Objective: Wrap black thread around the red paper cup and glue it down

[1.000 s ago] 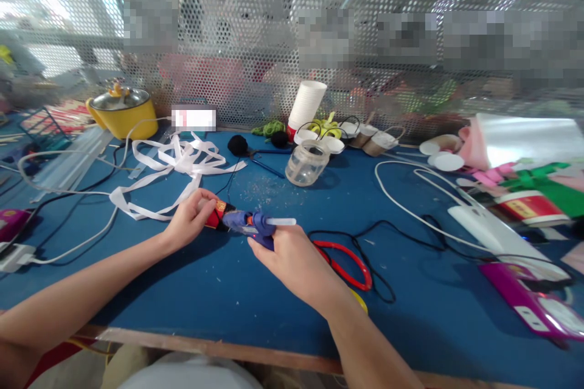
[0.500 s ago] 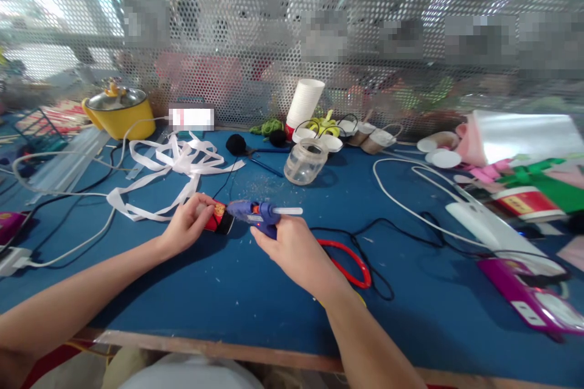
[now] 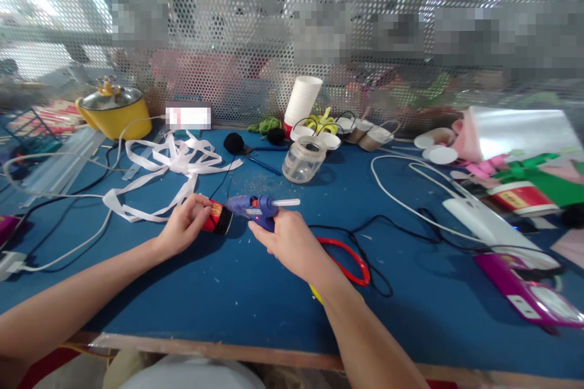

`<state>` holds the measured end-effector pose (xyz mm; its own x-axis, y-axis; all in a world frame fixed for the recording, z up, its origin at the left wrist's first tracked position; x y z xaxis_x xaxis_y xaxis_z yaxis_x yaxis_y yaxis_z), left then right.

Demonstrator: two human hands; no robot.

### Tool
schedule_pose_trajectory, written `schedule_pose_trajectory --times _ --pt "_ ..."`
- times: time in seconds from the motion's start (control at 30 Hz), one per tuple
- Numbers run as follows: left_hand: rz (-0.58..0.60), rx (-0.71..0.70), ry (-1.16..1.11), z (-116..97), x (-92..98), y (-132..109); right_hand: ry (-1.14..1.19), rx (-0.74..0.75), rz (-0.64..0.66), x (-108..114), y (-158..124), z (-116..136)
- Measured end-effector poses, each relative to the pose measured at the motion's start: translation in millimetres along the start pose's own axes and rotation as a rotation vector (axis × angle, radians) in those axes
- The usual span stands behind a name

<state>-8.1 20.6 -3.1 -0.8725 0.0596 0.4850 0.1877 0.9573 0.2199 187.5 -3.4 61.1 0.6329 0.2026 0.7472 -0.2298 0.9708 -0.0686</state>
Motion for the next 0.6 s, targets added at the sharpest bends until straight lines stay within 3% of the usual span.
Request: schedule_pose_trajectory --times 0.6 --pt "0.000 -0.002 -0.001 -2.4 0.2 -0.4 -0.008 0.003 0.002 -0.6 -1.1 1.5"
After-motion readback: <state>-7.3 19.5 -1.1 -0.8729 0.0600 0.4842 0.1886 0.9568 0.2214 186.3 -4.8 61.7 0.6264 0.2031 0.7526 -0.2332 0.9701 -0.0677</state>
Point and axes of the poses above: each hand's wrist, its own y-axis towards the middle knuckle, its own x-axis out of the back of the hand, z = x × y, the point moved 3 cm from there along y, towards the middle knuckle, and after that the axes turned 5 degrees about x, right-handed, at the moved point
